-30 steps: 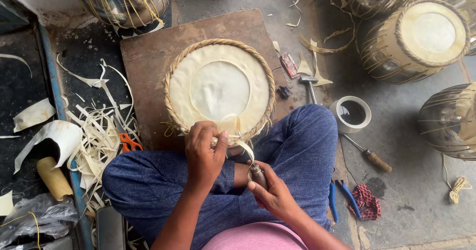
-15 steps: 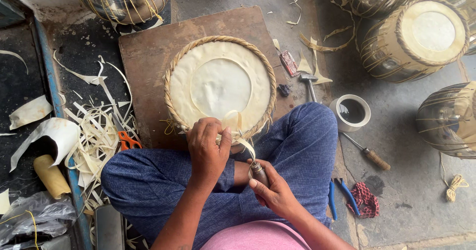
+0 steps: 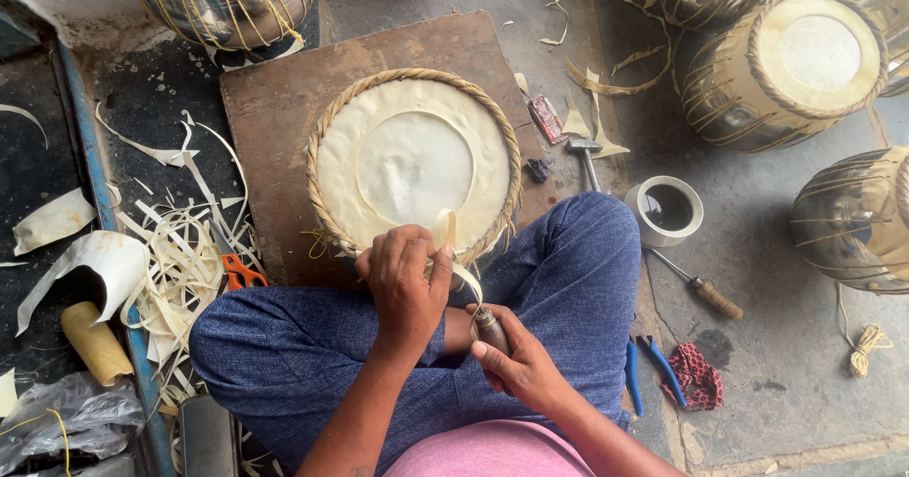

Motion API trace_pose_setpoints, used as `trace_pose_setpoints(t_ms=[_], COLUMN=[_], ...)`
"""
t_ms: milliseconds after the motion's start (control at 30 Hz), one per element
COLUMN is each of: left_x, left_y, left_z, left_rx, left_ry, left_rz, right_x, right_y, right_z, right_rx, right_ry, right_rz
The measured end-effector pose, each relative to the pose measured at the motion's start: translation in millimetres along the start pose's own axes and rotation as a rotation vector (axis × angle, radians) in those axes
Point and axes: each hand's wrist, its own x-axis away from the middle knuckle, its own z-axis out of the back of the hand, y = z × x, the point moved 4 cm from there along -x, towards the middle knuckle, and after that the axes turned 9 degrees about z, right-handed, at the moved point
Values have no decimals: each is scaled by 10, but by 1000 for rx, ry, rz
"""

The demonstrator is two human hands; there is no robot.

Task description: The person weaves thin strips of material through the edge of a drum head using a small metal tool to tighten or secure the skin to the shell.

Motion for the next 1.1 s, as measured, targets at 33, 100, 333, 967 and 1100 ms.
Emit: trace_pose_setpoints(t_ms=[33,100,333,967,1100], left_x=[3,6,27,-145,-193], left_y=[8,25,-112,-509,-543], left_z=[-5,-14,-138,-337,-293], left_rx=[-14,-40,-104,-257,-220], left_ry=[3,9,-121,-361,-390], left_rz=[-2,-8,16,-70,-77], right_x=[-4,-32,1,-292,-577], right_y=[1,-21,-206,581,801], right_z=[9,34,-25,45,-166], right_rx=[-30,-133,-258,1168,1144], right_ry=[-20,-84,-151,-313,-341], right_rz=[-17,-36,-134,587,758])
